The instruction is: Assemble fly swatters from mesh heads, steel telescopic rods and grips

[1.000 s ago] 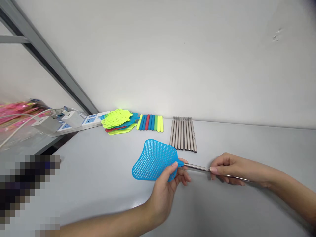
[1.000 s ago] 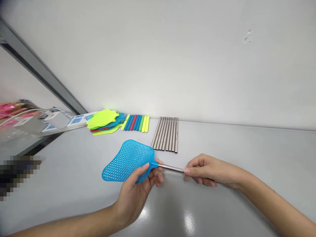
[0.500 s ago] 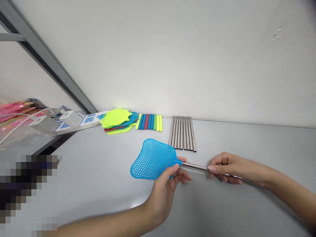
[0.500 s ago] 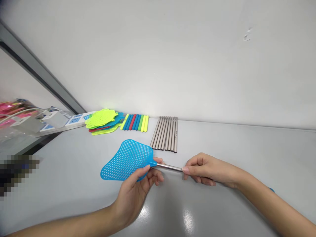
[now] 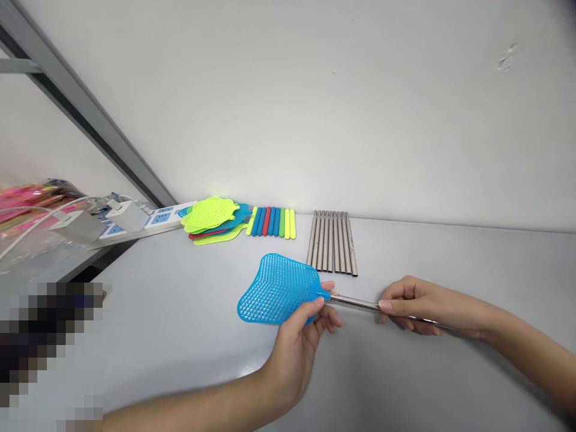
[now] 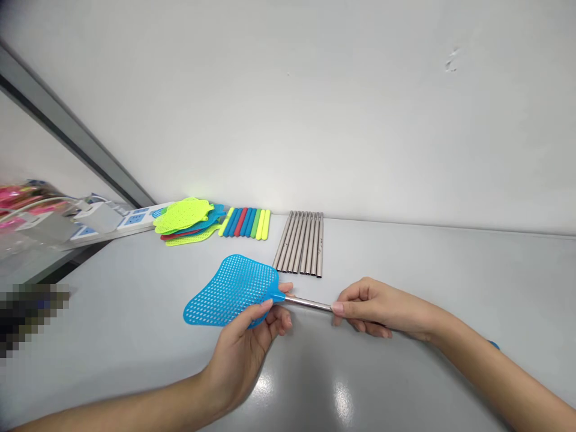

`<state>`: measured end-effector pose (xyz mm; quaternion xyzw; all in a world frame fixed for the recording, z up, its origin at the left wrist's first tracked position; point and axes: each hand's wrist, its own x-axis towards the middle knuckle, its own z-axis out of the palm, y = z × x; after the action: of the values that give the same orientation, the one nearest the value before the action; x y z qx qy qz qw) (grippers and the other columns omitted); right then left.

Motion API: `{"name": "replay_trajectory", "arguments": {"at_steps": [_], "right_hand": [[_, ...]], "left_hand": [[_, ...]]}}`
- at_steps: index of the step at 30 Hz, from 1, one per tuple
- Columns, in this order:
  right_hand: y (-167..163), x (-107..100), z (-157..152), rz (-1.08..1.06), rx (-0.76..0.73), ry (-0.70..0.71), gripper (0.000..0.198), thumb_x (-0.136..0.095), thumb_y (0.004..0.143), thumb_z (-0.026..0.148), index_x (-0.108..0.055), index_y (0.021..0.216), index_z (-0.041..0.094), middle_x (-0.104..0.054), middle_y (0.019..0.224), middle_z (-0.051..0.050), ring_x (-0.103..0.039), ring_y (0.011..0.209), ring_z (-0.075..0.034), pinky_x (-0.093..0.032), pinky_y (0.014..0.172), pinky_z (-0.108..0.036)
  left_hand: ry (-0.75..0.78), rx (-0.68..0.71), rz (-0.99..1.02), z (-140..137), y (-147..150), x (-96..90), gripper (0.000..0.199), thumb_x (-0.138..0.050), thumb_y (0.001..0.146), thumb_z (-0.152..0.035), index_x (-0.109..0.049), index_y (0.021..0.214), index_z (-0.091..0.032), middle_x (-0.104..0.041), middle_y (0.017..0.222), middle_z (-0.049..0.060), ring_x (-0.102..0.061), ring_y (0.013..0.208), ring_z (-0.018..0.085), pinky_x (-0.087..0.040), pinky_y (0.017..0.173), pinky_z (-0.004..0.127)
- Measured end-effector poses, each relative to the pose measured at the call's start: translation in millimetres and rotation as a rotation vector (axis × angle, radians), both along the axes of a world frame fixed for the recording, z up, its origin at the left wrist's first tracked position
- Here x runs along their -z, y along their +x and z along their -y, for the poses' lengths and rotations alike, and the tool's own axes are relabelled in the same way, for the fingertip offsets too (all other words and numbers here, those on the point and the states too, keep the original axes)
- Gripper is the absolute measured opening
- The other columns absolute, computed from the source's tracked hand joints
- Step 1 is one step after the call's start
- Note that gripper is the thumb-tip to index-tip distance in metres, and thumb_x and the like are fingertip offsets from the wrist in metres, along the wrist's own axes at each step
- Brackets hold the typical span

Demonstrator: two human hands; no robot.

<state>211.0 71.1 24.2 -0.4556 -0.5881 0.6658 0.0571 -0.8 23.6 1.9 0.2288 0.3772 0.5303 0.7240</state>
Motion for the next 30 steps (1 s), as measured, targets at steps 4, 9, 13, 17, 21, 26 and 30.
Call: {"name": "replay_trajectory", "arguments": {"at_steps": [4,9,13,17,21,26,30], "right_hand": [[1,1,0,-0.026,0.02,-0.026,0.035,-0.053,0.072,0.048,-0.06,0.073,0.014,-0.044,0.053,0.004,-0.031,0.036,-0.002,-0.02,0.036,-0.018],[7,6,-6,-0.133,0.082,-0.161,0.032,-0.056,0.072,0.043,-0.06,0.083,0.013,-0.053,0.059,0.001,-0.039,0.037,-0.003,-0.028,0.037,-0.017],[13,9,-12,-0.254,0.175,-0.274,0.037,-0.045,0.081,0.042,-0.055,0.101,0.013,-0.063,0.072,-0.006,-0.055,0.049,-0.009,-0.043,0.05,-0.022],[15,10,-12,-0.281,0.19,-0.289,0.037,-0.04,0.084,0.041,-0.054,0.104,0.013,-0.064,0.075,-0.008,-0.058,0.051,-0.011,-0.045,0.052,-0.023],[6,6,-5,-0.205,0.16,-0.176,0.037,-0.046,0.08,0.043,-0.055,0.104,0.016,-0.063,0.08,-0.006,-0.056,0.049,-0.009,-0.043,0.048,-0.021],[-8,-6,5,-0.203,0.005,-0.09,0.028,-0.054,0.077,0.035,-0.063,0.087,0.011,-0.05,0.058,0.002,-0.035,0.04,-0.002,-0.024,0.038,-0.016],[-15,-21,9,-0.378,0.146,-0.216,0.024,-0.05,0.081,0.033,-0.061,0.085,0.012,-0.038,0.055,0.005,-0.021,0.037,0.0,-0.015,0.034,-0.015]], "left_hand": [[-0.019,-0.009,0.01,-1,0,-0.5,0.03,-0.049,0.076,-0.021,-0.059,0.103,-0.013,-0.058,0.074,0.005,-0.049,0.065,0.014,-0.037,0.068,0.029],[-0.02,0.003,-0.032,-1,0,-1.2,0.026,-0.05,0.077,-0.025,-0.06,0.098,-0.014,-0.057,0.068,0.004,-0.049,0.064,0.014,-0.037,0.067,0.028],[0.002,-0.008,-0.043,-1,1,-2.3,0.028,-0.051,0.077,-0.03,-0.058,0.1,-0.015,-0.056,0.071,0.003,-0.05,0.065,0.013,-0.038,0.066,0.027],[0.018,-0.019,-0.043,-2,3,-2.3,0.026,-0.052,0.077,-0.031,-0.058,0.097,-0.016,-0.057,0.074,0.003,-0.051,0.066,0.013,-0.038,0.067,0.028],[0.046,-0.023,-0.083,0,3,-1.7,0.022,-0.051,0.077,-0.031,-0.06,0.089,-0.015,-0.055,0.069,0.002,-0.049,0.065,0.012,-0.037,0.069,0.027],[0.181,0.15,-0.259,6,0,-0.3,0.029,-0.053,0.077,-0.028,-0.052,0.104,-0.019,-0.053,0.07,0.0,-0.046,0.069,0.011,-0.035,0.072,0.025],[0.251,0.361,-0.307,6,1,0.4,0.038,-0.055,0.074,-0.019,-0.048,0.111,-0.021,-0.055,0.085,0.003,-0.048,0.072,0.011,-0.035,0.068,0.024]]}}
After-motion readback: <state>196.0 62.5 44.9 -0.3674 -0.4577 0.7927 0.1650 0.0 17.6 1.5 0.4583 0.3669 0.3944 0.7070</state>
